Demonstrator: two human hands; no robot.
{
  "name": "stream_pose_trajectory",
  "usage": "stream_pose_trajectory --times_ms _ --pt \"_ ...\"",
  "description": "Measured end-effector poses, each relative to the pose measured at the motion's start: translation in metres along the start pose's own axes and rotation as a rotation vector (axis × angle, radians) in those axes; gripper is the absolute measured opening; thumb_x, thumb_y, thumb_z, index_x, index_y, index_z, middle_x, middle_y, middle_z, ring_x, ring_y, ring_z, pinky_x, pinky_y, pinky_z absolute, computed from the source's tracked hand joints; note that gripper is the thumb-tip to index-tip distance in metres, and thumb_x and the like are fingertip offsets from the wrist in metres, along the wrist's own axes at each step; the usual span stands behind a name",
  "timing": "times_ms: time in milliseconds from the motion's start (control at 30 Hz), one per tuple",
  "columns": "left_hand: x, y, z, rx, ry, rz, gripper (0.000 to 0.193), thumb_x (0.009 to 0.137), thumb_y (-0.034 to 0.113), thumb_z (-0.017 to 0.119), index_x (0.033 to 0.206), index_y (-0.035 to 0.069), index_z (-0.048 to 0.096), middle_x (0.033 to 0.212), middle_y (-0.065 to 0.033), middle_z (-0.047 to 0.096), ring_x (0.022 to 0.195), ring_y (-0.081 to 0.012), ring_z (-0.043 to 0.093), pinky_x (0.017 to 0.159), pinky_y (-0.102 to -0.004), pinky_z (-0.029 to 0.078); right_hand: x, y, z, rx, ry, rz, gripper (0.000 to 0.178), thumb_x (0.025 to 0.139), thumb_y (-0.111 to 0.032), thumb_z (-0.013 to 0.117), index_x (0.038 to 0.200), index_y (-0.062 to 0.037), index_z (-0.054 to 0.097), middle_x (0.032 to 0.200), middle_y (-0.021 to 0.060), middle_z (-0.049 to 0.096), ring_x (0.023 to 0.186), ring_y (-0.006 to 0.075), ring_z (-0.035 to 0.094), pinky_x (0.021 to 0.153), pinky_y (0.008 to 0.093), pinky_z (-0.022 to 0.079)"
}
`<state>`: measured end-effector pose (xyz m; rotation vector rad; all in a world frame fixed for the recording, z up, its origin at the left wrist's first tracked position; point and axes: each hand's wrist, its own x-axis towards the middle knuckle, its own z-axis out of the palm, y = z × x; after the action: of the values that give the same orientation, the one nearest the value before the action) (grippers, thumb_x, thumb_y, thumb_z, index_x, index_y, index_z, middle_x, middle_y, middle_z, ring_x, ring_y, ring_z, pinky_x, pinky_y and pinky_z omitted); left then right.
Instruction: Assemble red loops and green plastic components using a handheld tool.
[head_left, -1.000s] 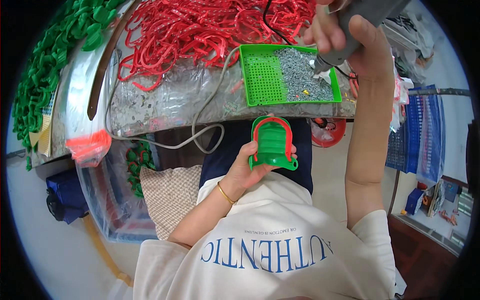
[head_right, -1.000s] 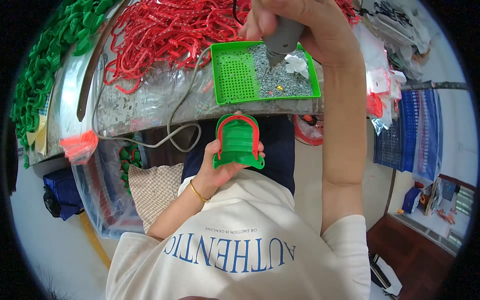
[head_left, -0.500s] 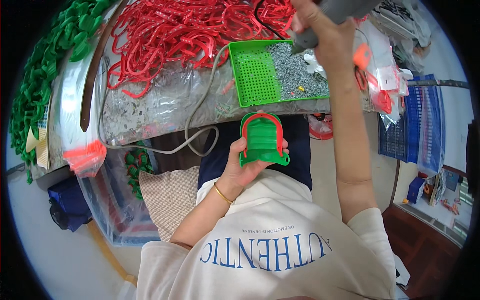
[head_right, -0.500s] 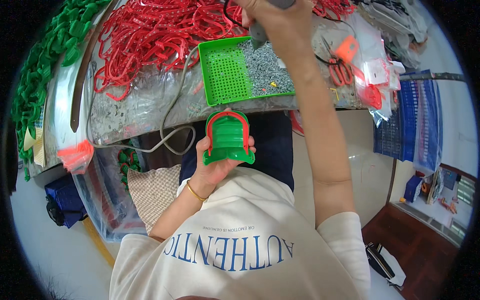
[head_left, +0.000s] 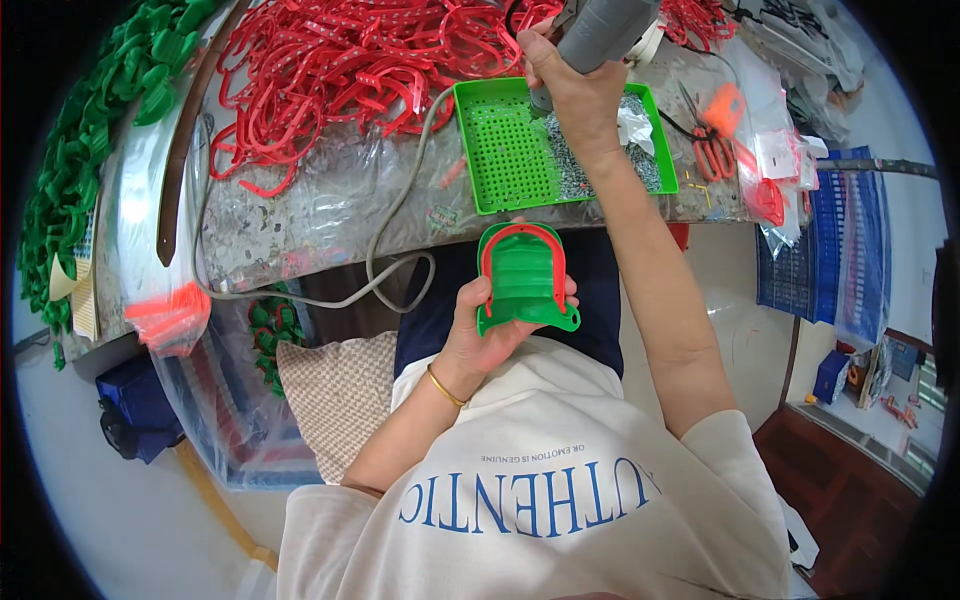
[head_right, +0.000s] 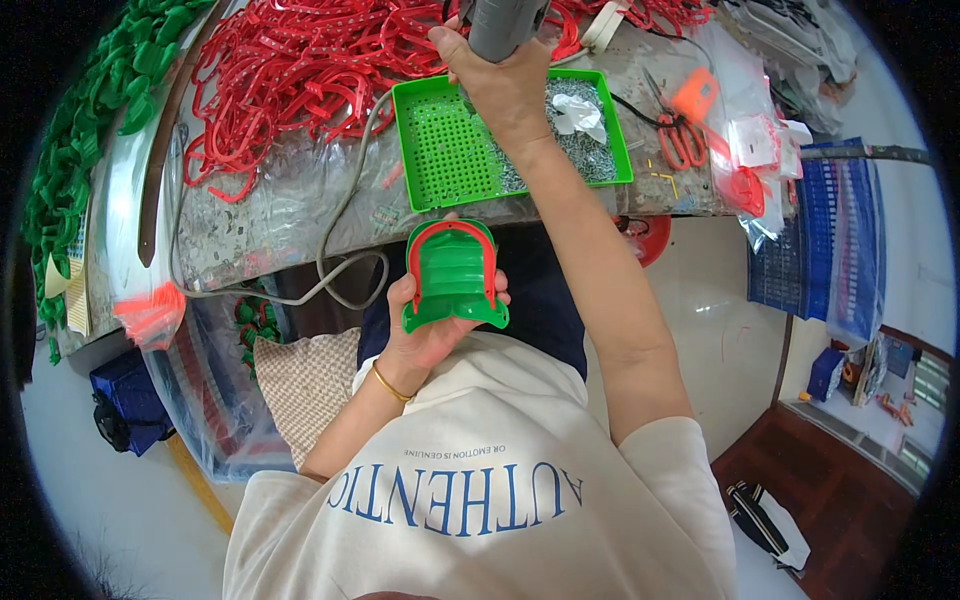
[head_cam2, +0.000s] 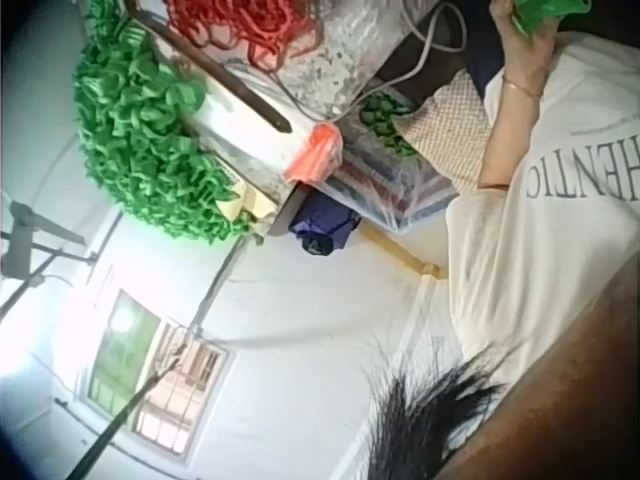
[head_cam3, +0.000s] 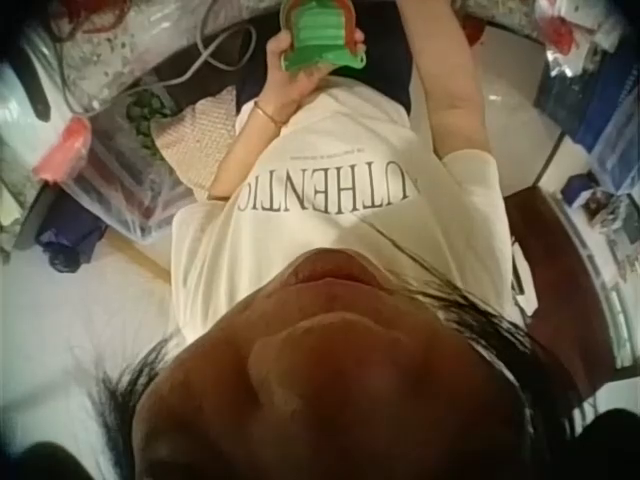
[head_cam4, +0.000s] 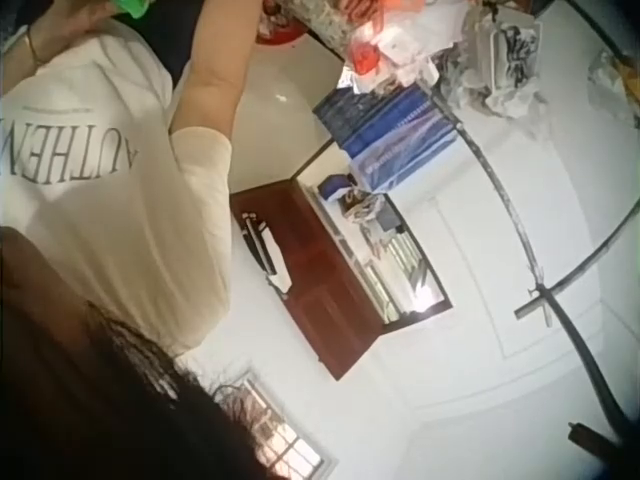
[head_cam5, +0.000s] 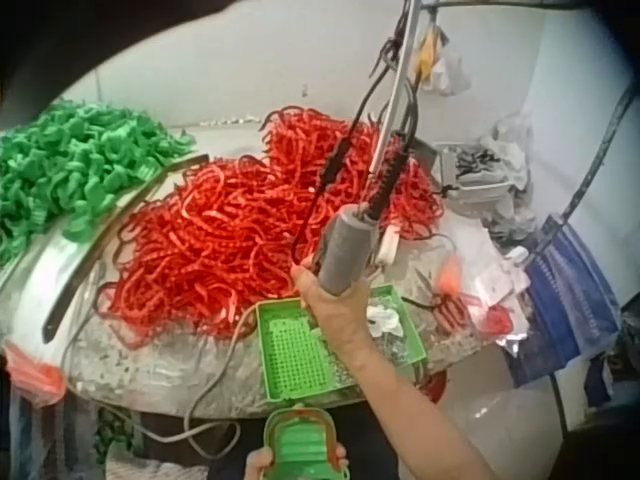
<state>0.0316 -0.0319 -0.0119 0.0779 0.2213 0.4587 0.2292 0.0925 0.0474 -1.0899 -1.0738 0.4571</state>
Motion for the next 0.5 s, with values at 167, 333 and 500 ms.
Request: stream_pose_trajectory --times_ms 167,333,500 --pt "0.002 0.0 0.0 -0.028 -0.001 0.035 0.087 0.076 0.046 0.069 0.148 0.022 0.028 0.129 -0.0178 0.052 0.109 -0.0369 0.059 0.094 -0.0522 0.049 -0.002 0.003 0.002 -0.017 0.028 0.017 0.009 0.087 -0.008 0.071 0.088 -0.0022 0.064 0.069 0.0003 0.061 0.058 0.0069 0.057 0.054 0.0215 0.044" --pt "0.001 0.002 -0.001 -0.023 -0.011 0.017 0.089 0.074 0.046 0.072 0.147 0.022 0.029 0.132 -0.0185 0.05 0.108 -0.037 0.059 0.093 -0.0508 0.051 -0.003 0.004 0.0 -0.02 0.042 0.024 0.01 0.086 -0.008 0.072 0.087 -0.0017 0.065 0.068 -0.0003 0.062 0.059 0.0062 0.057 0.055 0.0206 0.044" --pt "0.003 0.002 -0.006 -0.021 -0.019 0.015 0.089 0.073 0.048 0.073 0.147 0.022 0.03 0.132 -0.0183 0.049 0.107 -0.0366 0.059 0.092 -0.05 0.051 -0.005 -0.006 0.003 0.005 0.083 0.094 0.011 0.086 -0.008 0.071 0.088 -0.0035 0.062 0.068 0.0001 0.059 0.057 0.0079 0.056 0.053 0.0226 0.044"
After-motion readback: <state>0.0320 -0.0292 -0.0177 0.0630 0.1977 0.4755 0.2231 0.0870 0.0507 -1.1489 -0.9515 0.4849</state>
